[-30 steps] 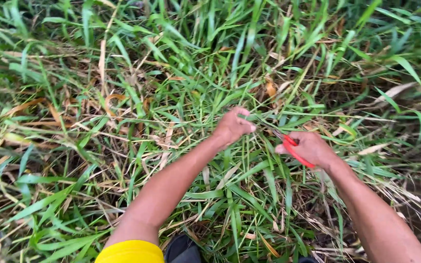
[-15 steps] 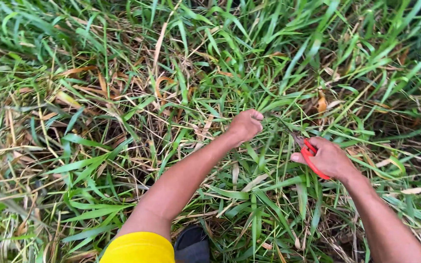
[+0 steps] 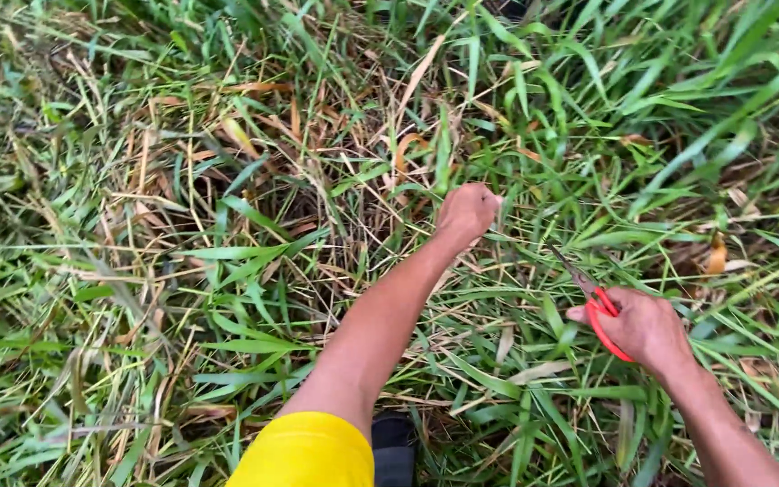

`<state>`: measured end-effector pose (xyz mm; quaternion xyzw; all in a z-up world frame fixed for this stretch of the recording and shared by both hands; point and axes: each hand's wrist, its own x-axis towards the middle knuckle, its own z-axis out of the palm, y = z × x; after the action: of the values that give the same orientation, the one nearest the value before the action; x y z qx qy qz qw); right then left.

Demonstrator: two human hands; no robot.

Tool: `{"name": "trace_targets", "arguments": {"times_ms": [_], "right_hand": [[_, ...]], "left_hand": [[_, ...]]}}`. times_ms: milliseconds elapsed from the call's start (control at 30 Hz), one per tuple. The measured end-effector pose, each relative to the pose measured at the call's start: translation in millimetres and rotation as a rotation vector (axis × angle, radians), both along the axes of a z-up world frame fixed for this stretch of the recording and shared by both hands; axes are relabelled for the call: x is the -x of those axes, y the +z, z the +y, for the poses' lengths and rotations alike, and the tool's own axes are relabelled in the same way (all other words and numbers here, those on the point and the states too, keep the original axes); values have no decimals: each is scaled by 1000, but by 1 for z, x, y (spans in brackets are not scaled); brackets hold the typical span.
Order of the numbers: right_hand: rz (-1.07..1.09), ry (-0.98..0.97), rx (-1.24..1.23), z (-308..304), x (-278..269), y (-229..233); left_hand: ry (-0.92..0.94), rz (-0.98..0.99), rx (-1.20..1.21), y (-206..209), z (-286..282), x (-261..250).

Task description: Trimming and removing tall grass and weeds using a pair of hand shears in an outdoor garden.

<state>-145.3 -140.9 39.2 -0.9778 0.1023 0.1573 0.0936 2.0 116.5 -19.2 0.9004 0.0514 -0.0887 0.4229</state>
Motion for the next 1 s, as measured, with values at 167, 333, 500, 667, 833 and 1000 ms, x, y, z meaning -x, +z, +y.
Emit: {"name": "trace_targets", "arguments": {"times_ms": [167,333,500,667,833,1000], "right_hand": [[-201,254,-48,7,-18,-46],[-72,220,-41,42,-25,-42],[-20,131,-89,42,-23,-49],[-16,29,-161,43,-31,-49],[-13,-41,-232,64,-51,-47],[-31,22,-244,98,-60,-22]], "left_hand": [[44,-22,74,-2,14,3],[48,26,106,9,20,3],[24,-64,-6,16,30,-1],[387,-308,-76,-9,44,-27],[771,-151,45,9,62,-21],[624,13,75,-5,80,-15]]}}
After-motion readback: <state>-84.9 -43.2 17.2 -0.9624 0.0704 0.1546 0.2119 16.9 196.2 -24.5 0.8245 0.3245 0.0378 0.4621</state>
